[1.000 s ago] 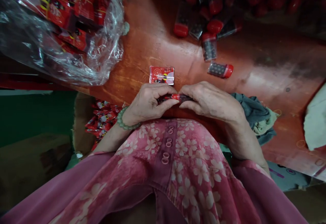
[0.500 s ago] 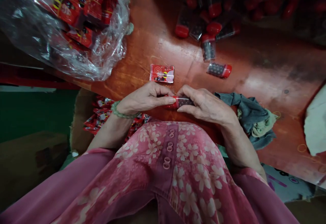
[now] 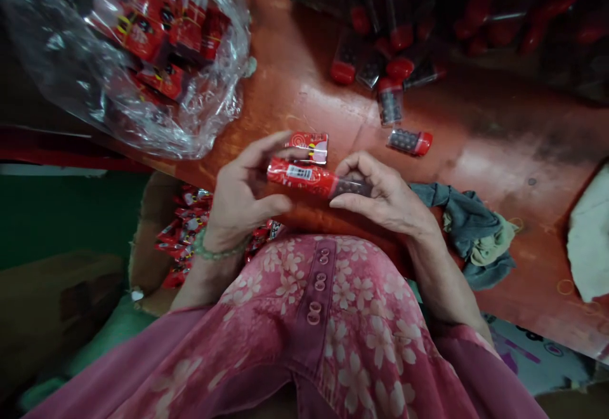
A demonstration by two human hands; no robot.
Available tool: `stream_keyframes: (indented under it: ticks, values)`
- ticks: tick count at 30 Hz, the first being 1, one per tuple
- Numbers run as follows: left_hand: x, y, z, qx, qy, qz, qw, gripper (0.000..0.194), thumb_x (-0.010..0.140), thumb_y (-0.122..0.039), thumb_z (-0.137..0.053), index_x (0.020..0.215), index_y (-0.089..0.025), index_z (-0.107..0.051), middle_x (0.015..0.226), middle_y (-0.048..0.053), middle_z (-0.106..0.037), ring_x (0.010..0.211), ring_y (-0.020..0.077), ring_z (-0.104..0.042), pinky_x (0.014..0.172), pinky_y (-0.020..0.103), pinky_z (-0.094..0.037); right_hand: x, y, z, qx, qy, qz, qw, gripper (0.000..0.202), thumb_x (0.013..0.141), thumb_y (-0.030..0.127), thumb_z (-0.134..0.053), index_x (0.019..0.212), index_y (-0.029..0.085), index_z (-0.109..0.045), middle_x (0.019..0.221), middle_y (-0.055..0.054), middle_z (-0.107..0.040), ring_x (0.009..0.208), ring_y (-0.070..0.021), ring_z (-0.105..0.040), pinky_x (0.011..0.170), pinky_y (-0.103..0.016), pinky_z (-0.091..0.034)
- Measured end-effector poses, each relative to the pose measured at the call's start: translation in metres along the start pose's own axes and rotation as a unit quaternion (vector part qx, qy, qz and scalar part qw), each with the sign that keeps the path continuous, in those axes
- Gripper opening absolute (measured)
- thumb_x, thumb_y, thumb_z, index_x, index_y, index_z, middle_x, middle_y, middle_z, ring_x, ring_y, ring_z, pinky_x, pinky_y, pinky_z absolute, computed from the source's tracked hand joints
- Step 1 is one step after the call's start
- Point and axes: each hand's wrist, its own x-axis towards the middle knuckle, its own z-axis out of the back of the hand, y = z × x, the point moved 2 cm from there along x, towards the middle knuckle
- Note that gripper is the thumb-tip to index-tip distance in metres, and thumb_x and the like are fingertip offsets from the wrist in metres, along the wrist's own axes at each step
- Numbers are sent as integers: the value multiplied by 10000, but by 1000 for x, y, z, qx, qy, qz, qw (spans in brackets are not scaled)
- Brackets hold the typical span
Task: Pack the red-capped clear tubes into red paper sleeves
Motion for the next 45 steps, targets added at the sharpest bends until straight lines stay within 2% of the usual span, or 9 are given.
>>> stream_keyframes:
  ticks: [3,6,11,17,27,34,38,42,45]
  values:
    - [-9,13,-4,-199,-40,79,976,738,697,-626,-869,1302,-254,-666,1242,104,-753,1082,230,-746,966,341,-585,8,4,-8,58,-47,-7,997,484,736,551,-876,933,231,-571,822,33,-603,663,-105,-523,580,-226,-434]
    - [-11,19,-20,-275,-38,139,951,547,712,-540,-890,1128,-219,-738,1111,92,-789,1004,207,-757,943,332,-590,19,4,-19,96,-38,-5,995,473,752,521,-873,952,233,-556,818,51,-602,631,-89,-545,571,-215,-455]
    - [1,20,-31,-274,-86,170,943,385,765,-573,-834,869,-207,-780,861,12,-790,836,163,-727,878,309,-579,28,-2,-32,83,-18,9,996,374,868,481,-782,1014,234,-542,785,72,-563,566,-72,-527,533,-203,-449]
    - [10,24,-25,-329,-132,186,916,360,723,-529,-881,846,-208,-773,848,10,-797,802,152,-721,862,302,-579,21,-11,-31,77,-8,-11,997,323,976,458,-657,1181,217,-596,967,-10,-687,789,-115,-678,715,-238,-566]
    - [18,30,-30,-318,-133,170,923,428,759,-606,-829,863,-193,-786,964,68,-826,927,205,-767,883,328,-597,31,-11,-51,63,-136,0,989,340,925,519,-682,1090,228,-618,918,-11,-740,732,-133,-712,706,-285,-629]
    - [19,30,-23,-316,-148,162,923,501,698,-659,-850,846,-194,-738,864,55,-810,797,189,-761,782,325,-608,40,-11,-53,130,-101,-29,986,397,884,560,-730,1085,235,-623,862,5,-752,643,-122,-712,625,-258,-615]
    - [25,22,-21,-338,-157,162,914,471,661,-608,-895,868,-208,-760,910,56,-821,931,231,-783,893,369,-622,42,-9,-55,28,-122,26,992,270,945,451,-675,1109,240,-640,922,-11,-768,721,-146,-740,700,-288,-630]
    - [29,23,-21,-362,-156,161,905,368,648,-507,-933,817,-212,-791,861,27,-819,910,222,-786,969,381,-610,39,-8,-56,-157,-187,108,964,191,951,317,-641,1119,232,-672,1115,-93,-788,992,-227,-766,910,-375,-626]
    - [29,26,-20,-358,-162,166,904,360,631,-489,-944,808,-212,-797,841,21,-815,879,208,-780,949,365,-612,40,-12,-57,-126,-174,94,972,219,963,352,-631,1145,233,-654,1076,-81,-791,926,-212,-770,863,-367,-635]
